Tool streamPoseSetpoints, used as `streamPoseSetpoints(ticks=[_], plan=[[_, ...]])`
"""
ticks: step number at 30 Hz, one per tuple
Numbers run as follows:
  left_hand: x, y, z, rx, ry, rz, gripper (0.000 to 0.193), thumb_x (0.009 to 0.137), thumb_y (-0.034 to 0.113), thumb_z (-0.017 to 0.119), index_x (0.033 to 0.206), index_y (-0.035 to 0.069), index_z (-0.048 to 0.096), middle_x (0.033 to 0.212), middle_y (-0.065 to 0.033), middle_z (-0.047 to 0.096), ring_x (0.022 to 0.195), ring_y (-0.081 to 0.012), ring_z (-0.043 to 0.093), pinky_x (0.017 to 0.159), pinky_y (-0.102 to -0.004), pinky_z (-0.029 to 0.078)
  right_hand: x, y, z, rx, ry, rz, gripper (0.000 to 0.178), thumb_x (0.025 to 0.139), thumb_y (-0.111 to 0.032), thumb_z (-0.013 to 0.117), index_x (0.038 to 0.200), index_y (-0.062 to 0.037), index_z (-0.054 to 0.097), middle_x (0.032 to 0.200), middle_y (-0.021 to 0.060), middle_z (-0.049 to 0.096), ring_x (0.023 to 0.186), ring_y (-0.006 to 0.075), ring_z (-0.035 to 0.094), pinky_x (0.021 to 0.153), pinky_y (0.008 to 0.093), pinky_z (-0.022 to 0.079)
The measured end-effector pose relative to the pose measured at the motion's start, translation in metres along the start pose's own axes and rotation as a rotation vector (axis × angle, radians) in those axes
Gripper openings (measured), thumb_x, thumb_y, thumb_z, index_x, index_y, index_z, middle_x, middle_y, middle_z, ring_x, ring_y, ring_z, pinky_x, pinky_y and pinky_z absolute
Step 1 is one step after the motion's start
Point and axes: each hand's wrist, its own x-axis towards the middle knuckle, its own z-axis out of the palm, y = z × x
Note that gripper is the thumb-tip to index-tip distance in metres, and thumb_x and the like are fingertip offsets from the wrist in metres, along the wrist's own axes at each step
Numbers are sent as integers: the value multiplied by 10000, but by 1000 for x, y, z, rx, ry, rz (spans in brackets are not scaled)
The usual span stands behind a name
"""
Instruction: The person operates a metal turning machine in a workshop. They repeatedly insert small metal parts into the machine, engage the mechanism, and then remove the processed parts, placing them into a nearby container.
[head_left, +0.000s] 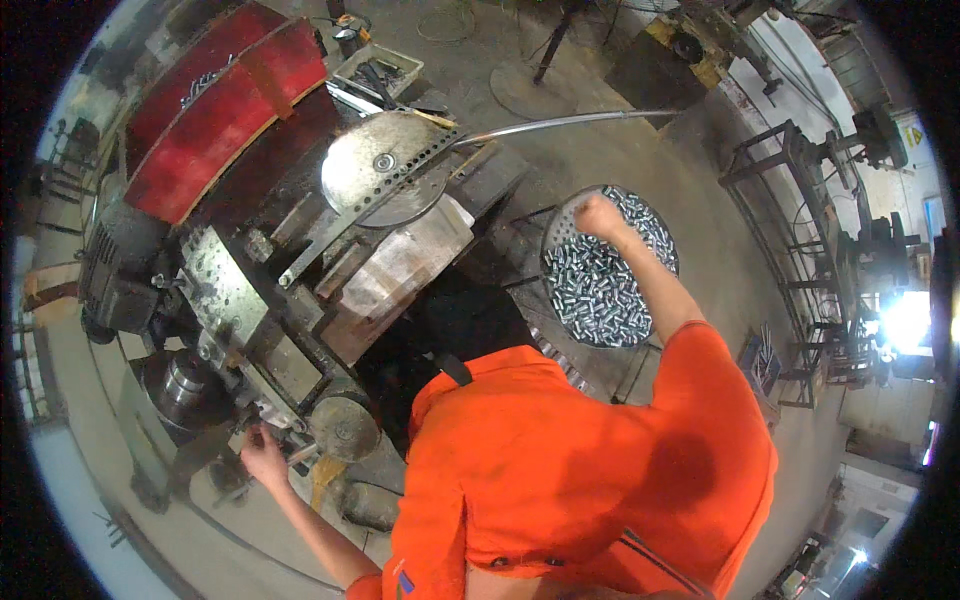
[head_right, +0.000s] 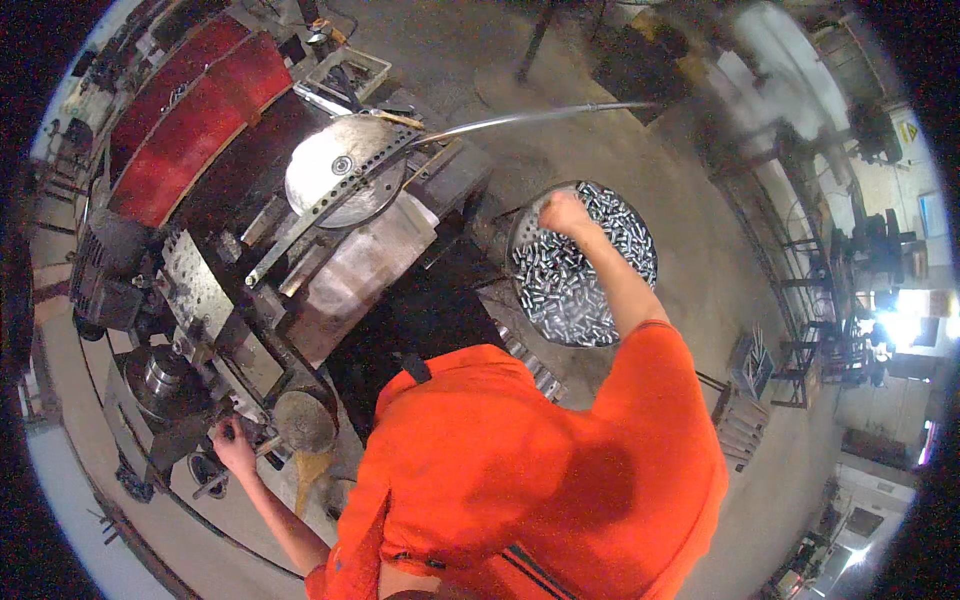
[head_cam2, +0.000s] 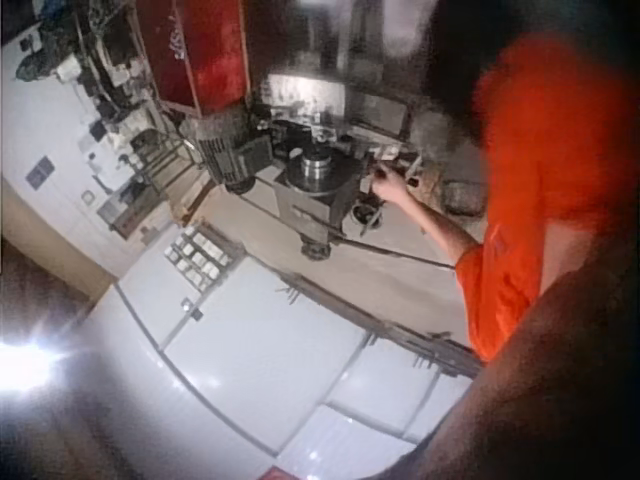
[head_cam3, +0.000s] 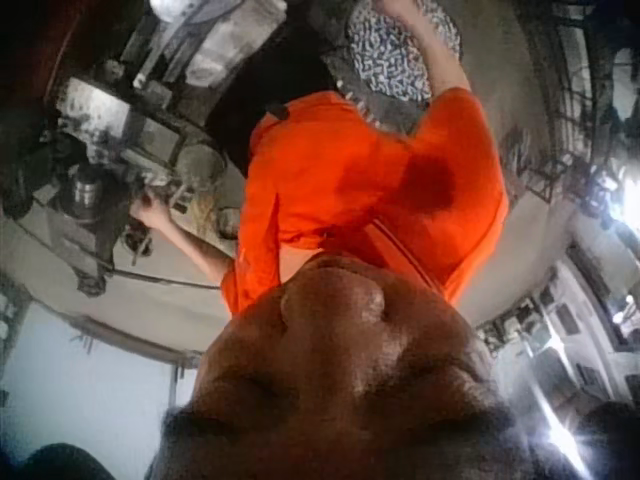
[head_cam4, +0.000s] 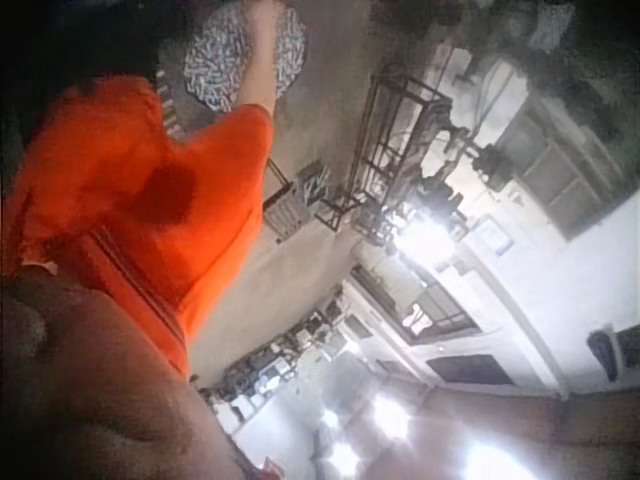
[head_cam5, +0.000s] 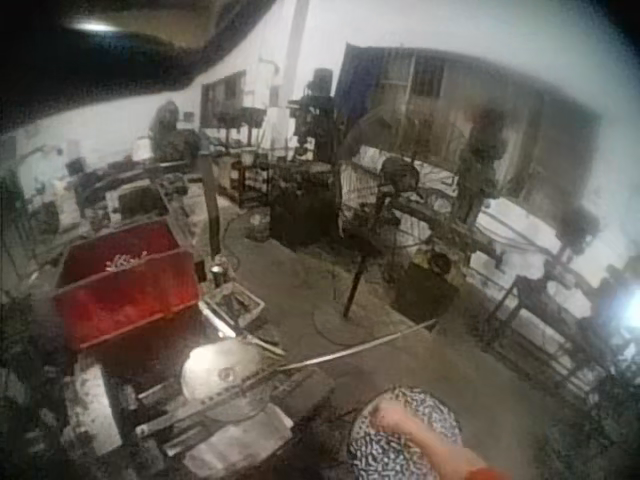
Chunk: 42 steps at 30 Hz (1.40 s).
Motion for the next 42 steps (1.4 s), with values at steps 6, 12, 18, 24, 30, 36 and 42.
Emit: streamPoseSetpoints(ticks=[6, 12, 18, 24, 30, 36, 42], plan=[[0, -5, 2, -8, 30, 81, 210, 830, 194, 598, 833, -15, 612, 637, -73, 584, 568, -126, 523, 563, -297, 435, -36, -17, 42, 93, -40, -109, 241, 614, -215, 580, 783, -80, 686, 846, 181, 642, 808, 340, 622, 745, 386, 506], [-3, 3, -4, 4, -59, -85, 213, 840, 214, 595, 856, 3, 624, 664, -80, 600, 573, -130, 535, 573, -294, 443, -40, -38, 44, -80, -304, -229, 235, 606, -212, 585, 746, -48, 678, 871, 198, 640, 829, 339, 622, 757, 380, 506], [0, -28, 6, 39, 18, -11, 210, 843, 220, 593, 862, 15, 636, 718, -114, 643, 621, -208, 604, 626, -345, 463, -29, -41, 45, -161, -326, -278, 250, 587, -229, 585, 717, -35, 673, 826, 206, 638, 801, 339, 626, 739, 405, 507], [-6, 7, -24, -196, -89, 35, 191, 850, 147, 588, 893, -36, 622, 712, -79, 620, 633, -102, 572, 587, -266, 455, -29, -29, 47, 33, 135, -529, 122, 600, -184, 615, 625, -75, 662, 669, 163, 620, 620, 335, 605, 604, 421, 507], [-14, 129, -47, -796, -157, 52, 233, 888, 180, 558, 930, -42, 618, 709, -52, 622, 653, -109, 597, 611, -245, 485, -102, -220, -80, 577, 50, -975, 317, 533, -139, 651, 844, -89, 693, 1078, 153, 567, 988, 317, 553, 829, 379, 464], [-23, 184, -8, -1103, -629, 157, 349, 914, 291, 527, 959, -46, 606, 772, -71, 633, 660, -118, 602, 605, -246, 478, -168, -365, -101, 773, 111, -1488, 256, 550, -110, 626, 802, -83, 661, 993, 160, 508, 906, 306, 521, 748, 374, 456], [-36, 162, -26, -971, -572, 221, 299, 896, 268, 548, 807, -6, 627, 666, -30, 610, 633, -90, 565, 590, -247, 447, -189, -384, -99, 768, -81, -1544, 148, 563, -100, 626, 705, -65, 604, 943, 142, 497, 819, 313, 533, 678, 371, 462]])
